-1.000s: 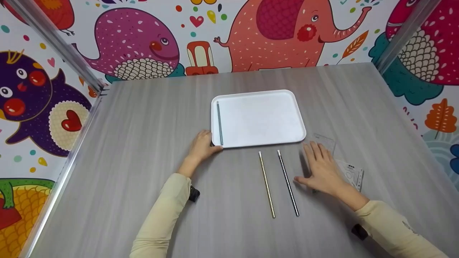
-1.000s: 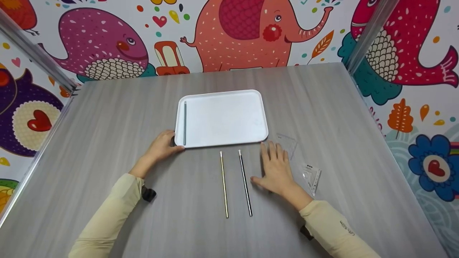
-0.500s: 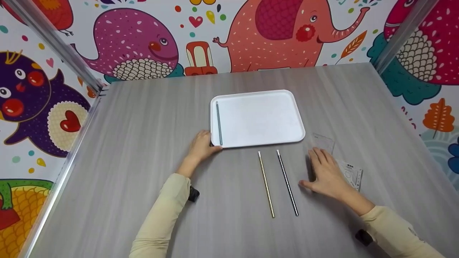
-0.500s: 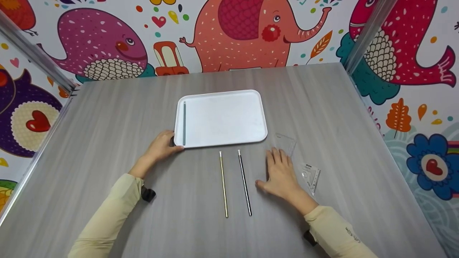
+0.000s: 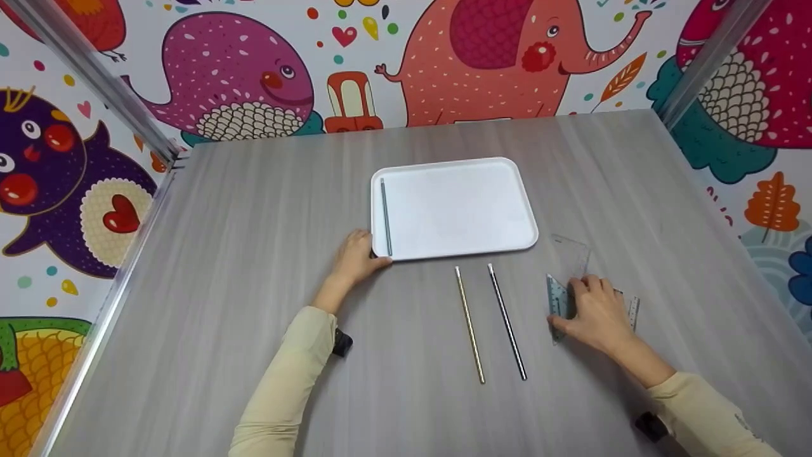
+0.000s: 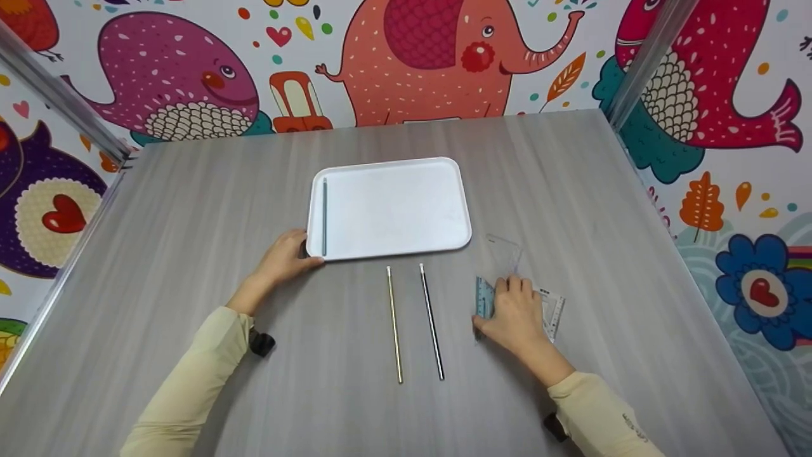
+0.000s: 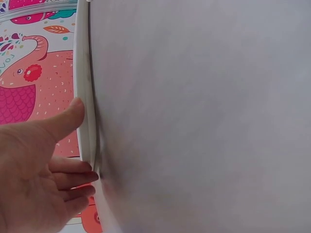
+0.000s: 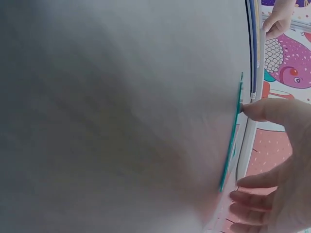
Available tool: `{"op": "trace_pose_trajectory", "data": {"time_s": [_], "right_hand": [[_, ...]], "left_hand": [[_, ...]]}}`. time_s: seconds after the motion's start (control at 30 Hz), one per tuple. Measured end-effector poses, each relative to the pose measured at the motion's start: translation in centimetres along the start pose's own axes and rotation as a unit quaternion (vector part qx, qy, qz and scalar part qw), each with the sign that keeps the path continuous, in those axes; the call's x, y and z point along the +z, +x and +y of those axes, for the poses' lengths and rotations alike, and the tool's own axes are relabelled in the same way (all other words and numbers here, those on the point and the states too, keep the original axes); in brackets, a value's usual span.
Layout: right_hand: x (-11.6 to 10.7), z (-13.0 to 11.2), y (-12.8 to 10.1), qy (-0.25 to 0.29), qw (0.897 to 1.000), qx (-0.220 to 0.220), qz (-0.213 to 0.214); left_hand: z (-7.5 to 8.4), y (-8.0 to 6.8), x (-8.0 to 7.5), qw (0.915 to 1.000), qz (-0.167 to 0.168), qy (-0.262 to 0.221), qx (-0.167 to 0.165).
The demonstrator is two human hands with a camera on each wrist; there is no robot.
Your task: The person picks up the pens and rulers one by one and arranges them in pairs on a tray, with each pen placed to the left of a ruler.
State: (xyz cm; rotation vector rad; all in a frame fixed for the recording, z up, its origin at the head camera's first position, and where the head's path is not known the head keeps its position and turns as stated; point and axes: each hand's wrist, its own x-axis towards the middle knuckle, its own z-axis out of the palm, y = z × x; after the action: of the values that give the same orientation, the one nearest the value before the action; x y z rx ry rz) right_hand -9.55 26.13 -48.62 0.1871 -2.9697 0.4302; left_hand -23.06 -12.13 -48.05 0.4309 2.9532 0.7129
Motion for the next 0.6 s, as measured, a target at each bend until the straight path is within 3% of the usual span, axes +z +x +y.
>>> {"op": "trace_pose_trajectory", "data": {"time_s": [0.23, 0.4, 0.6], "right_hand": [[-0.45, -0.04, -0.1, -0.007, 0.999, 0.025, -0.03], [-0.64, -0.12, 0.01, 0.005, 0.999, 0.026, -0.026], [-0.47, -0.06, 0.34, 0.096, 0.994, 0.04, -0.038]], "left_hand": [[0.03, 0.06, 0.01, 1.0, -0.003, 0.0, -0.002], [-0.02, 0.12, 0.06, 1.0, 0.001, -0.005, -0.002], [0.0, 0.08, 0.01, 0.9999, -0.008, -0.003, -0.013]]}}
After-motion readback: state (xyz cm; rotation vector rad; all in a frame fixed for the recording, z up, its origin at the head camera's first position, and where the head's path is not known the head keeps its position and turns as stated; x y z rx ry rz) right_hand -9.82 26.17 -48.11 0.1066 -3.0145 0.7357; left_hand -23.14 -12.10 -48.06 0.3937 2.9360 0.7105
